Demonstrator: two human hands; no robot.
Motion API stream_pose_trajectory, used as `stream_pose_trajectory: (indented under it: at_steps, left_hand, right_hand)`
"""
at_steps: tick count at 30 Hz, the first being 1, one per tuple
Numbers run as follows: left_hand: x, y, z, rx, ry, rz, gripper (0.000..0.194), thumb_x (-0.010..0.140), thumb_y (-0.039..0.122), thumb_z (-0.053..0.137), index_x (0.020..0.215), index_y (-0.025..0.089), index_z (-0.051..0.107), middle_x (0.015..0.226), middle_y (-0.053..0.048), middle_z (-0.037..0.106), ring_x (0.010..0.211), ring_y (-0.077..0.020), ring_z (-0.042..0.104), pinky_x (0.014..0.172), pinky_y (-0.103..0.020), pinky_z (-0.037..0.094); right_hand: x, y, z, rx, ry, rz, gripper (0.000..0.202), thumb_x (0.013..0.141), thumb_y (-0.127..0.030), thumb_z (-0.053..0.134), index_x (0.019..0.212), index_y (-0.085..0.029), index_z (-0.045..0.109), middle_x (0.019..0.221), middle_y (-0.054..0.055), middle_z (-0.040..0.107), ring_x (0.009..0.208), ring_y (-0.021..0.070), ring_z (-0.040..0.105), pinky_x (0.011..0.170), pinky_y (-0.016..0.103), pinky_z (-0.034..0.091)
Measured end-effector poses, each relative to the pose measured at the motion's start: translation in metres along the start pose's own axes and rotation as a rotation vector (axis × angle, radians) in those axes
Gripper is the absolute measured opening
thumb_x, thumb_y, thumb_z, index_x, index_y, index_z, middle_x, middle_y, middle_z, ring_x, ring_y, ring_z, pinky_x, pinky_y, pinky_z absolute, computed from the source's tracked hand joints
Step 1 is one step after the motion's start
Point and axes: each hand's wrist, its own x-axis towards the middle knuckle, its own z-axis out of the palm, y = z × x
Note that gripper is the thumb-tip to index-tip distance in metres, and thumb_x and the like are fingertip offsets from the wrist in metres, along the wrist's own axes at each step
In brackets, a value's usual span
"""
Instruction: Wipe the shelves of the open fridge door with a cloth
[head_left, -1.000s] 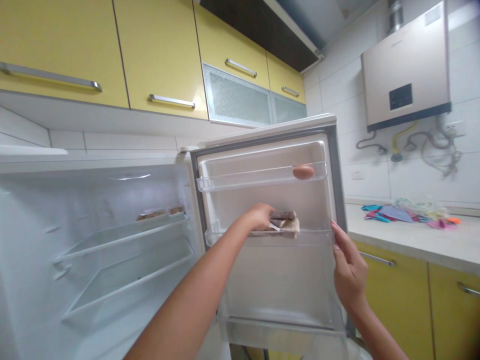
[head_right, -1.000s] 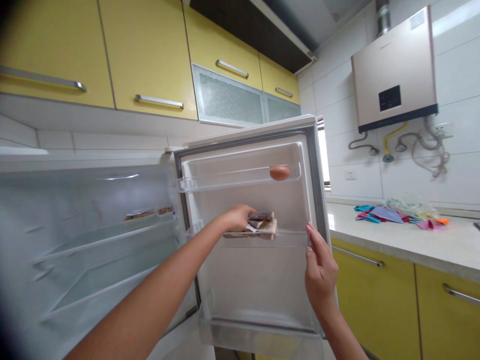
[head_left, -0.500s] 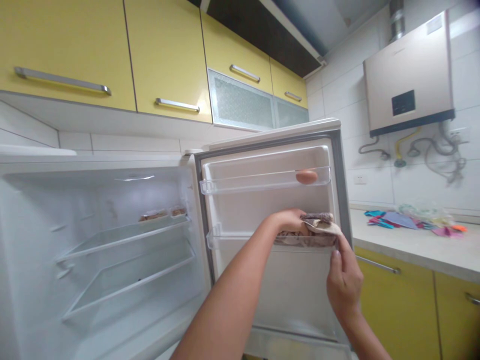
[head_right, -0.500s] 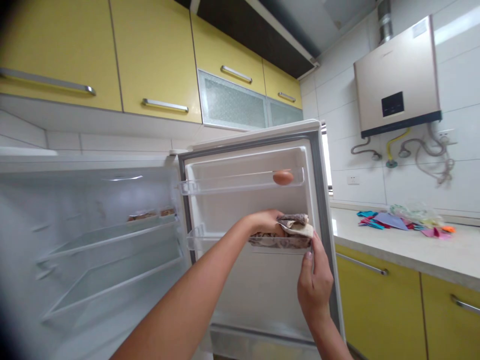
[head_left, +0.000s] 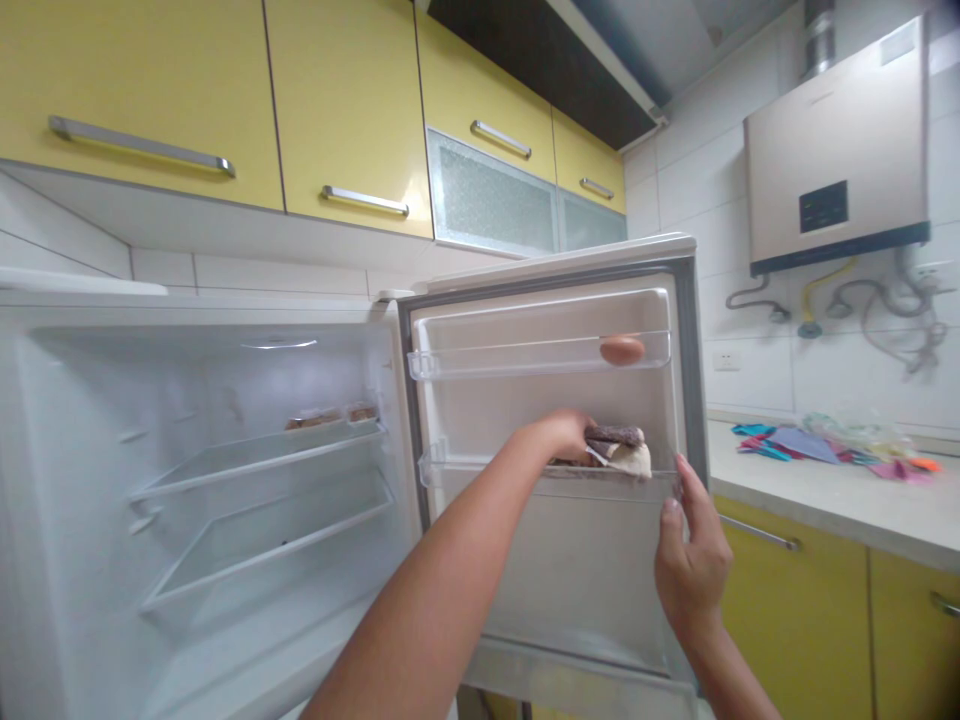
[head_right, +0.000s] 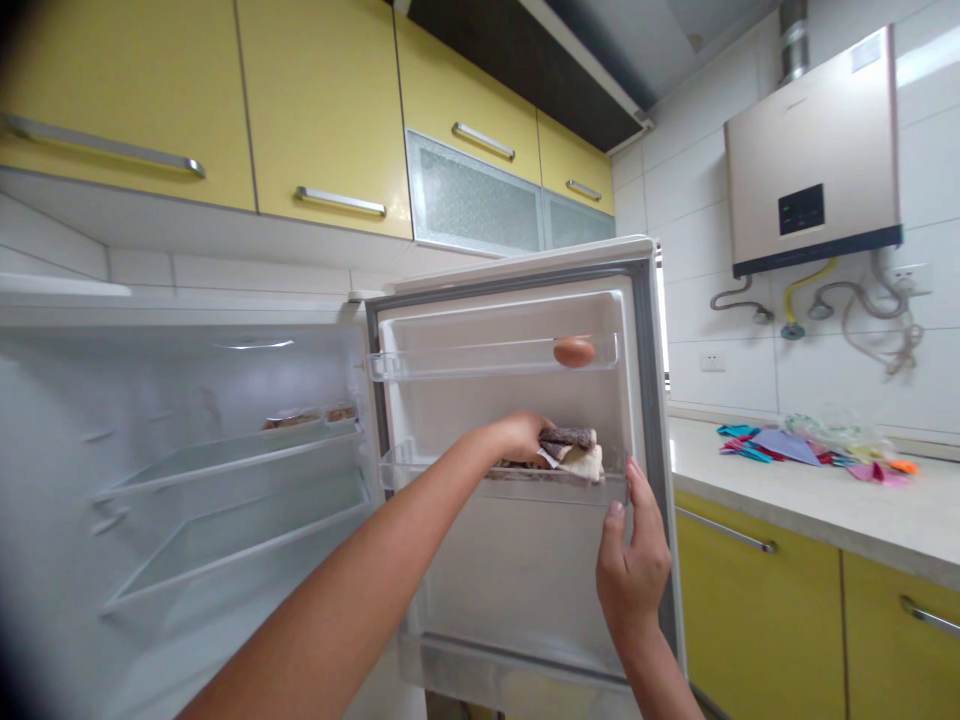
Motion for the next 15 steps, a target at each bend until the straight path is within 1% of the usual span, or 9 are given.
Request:
stream_pose_trajectory:
  at_steps: [4,8,11,15]
  left_hand:
    - [-0.012,-0.015,0.003,0.064,0.061,-0.026,0.042,0.071,0.036,0.074,0.111,0.022,0.074,0.105,-0.005,0.078,0.090,-0.0206,0.069,0.076,-0.026,0.050]
    - [-0.033,-0.033,-0.003,0.125,0.070,-0.095,0.040,0.074,0.037,0.073,0.111,0.024,0.075,0.109,-0.005,0.078,0.094,-0.0201,0.070,0.078,-0.025,0.050]
    - [-0.057,-0.056,-0.012,0.182,0.054,-0.206,0.040,0.071,0.038,0.074,0.109,0.024,0.075,0.107,-0.005,0.079,0.093,-0.0216,0.071,0.078,-0.027,0.052]
    - [-0.093,-0.091,-0.026,0.266,0.032,-0.384,0.042,0.067,0.041,0.077,0.103,0.019,0.078,0.104,-0.013,0.079,0.092,-0.0283,0.072,0.080,-0.034,0.054]
  right_hand:
    - [0.002,0.001,0.000,-0.015,-0.006,0.006,0.055,0.099,-0.044,0.040,0.147,-0.019,0.052,0.148,0.015,0.058,0.134,0.0316,0.057,0.113,0.055,0.044]
    - [0.004,0.002,-0.001,-0.023,-0.011,0.010,0.057,0.097,-0.045,0.041,0.145,-0.017,0.054,0.146,0.017,0.060,0.132,0.0327,0.059,0.111,0.055,0.046]
    - [0.006,0.003,0.000,-0.014,-0.009,0.027,0.056,0.096,-0.045,0.043,0.145,-0.018,0.054,0.145,0.016,0.060,0.131,0.0325,0.060,0.110,0.055,0.047]
    - [0.007,0.005,0.003,-0.019,-0.009,0.038,0.056,0.096,-0.044,0.044,0.145,-0.019,0.054,0.145,0.016,0.060,0.131,0.0327,0.060,0.110,0.055,0.047]
